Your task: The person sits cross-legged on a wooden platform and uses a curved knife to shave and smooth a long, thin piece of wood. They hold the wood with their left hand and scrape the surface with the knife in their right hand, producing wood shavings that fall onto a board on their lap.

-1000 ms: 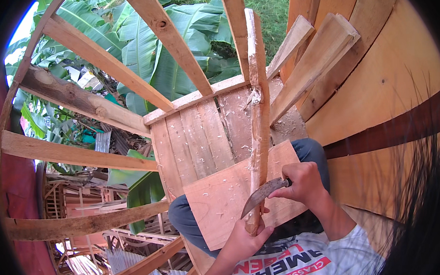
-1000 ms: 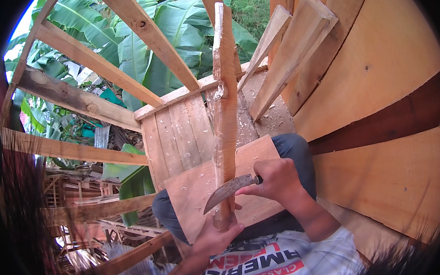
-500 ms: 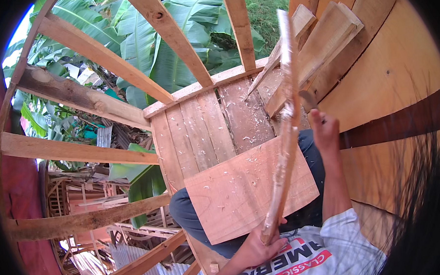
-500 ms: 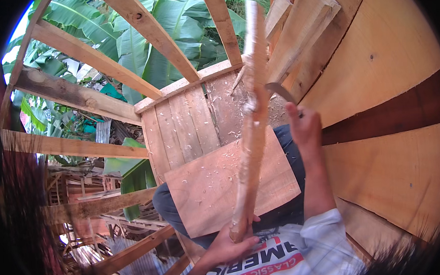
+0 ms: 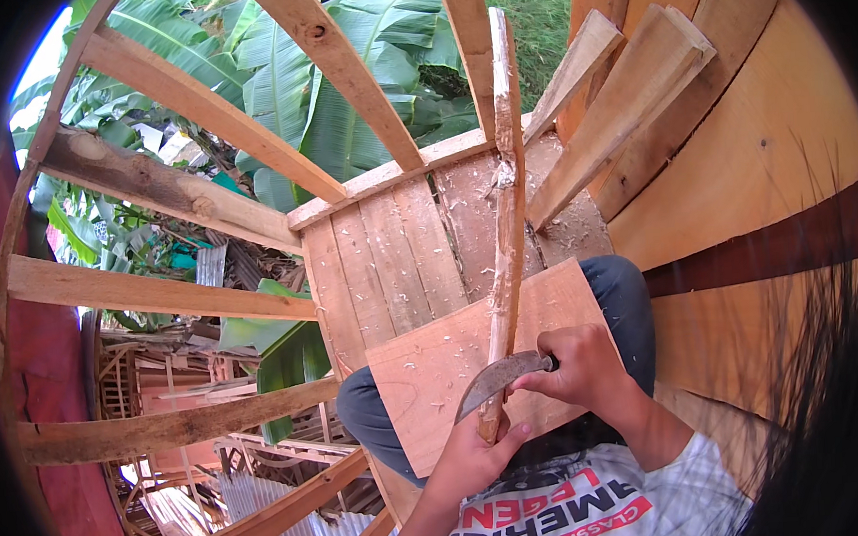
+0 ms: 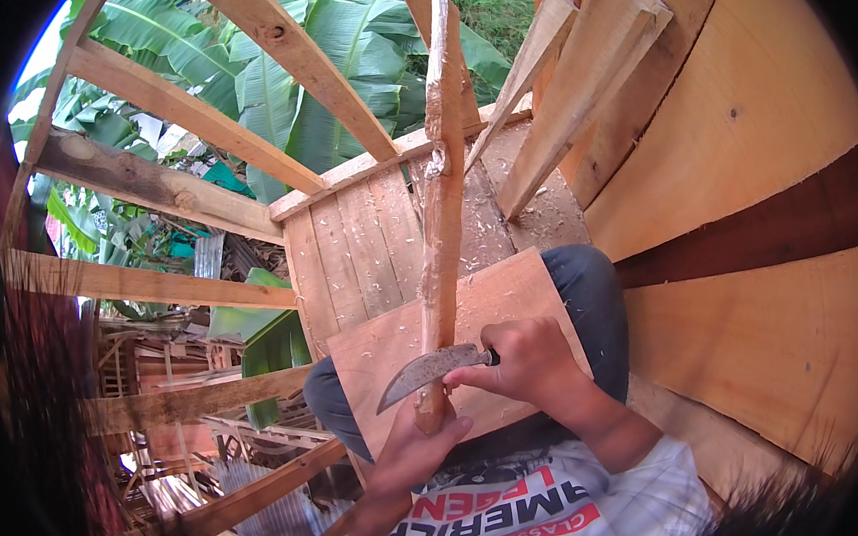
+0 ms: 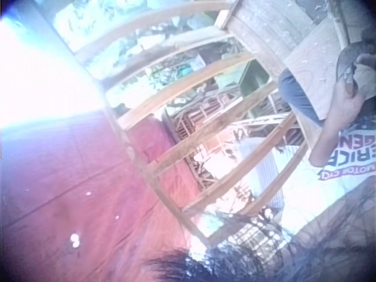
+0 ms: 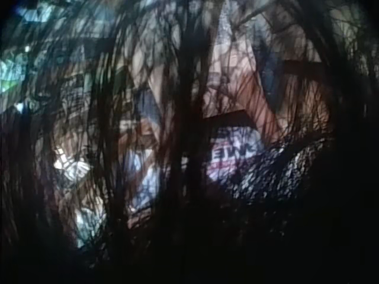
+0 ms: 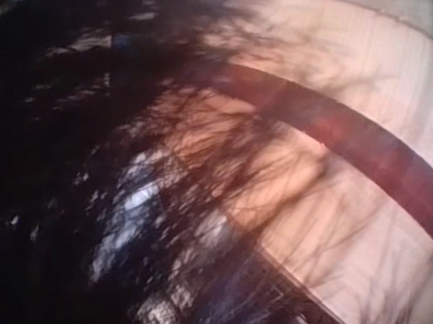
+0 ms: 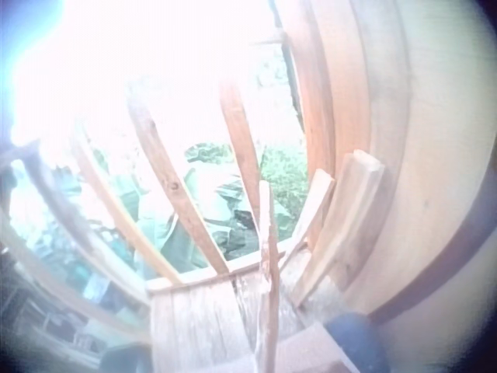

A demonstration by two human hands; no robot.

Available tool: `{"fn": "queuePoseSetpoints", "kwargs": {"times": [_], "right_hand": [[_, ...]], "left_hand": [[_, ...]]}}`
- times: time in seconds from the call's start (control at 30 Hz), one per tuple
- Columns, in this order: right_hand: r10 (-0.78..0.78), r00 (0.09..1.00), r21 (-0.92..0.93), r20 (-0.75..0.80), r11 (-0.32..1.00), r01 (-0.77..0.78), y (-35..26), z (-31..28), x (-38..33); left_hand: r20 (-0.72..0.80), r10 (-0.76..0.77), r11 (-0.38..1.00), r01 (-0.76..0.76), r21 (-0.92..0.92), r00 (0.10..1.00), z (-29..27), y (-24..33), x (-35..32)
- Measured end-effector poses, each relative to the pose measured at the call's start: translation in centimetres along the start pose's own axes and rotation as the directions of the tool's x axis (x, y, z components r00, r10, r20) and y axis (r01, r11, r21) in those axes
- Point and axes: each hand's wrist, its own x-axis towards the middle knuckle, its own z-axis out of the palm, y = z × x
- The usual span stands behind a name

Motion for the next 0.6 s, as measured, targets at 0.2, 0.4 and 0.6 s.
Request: {"fn": "queuePoseSetpoints", "kwargs": {"times": [0.2, 0.4, 0.6], "right_hand": [[-0.017, 0.995, -0.172, -0.099, 0.985, 0.0, 2.2, -0.7, 1.2], [-0.005, 0.988, -0.242, -0.156, 0.97, -0.033, 3.1, -1.3, 2.2], [0.053, 0.998, -0.161, -0.02, 0.985, -0.055, 1.6, -0.6, 0.9]], "left_hand": [[-0.101, 0.003, 0.997, 0.005, 0.083, 0.995, 1.2, -0.6, -0.3], [-0.033, -0.015, 0.999, 0.017, 0.046, 0.999, 1.4, -1.0, -0.3], [0.008, -0.024, 0.987, 0.025, -0.16, 1.0, 0.7, -1.9, -0.1]]}}
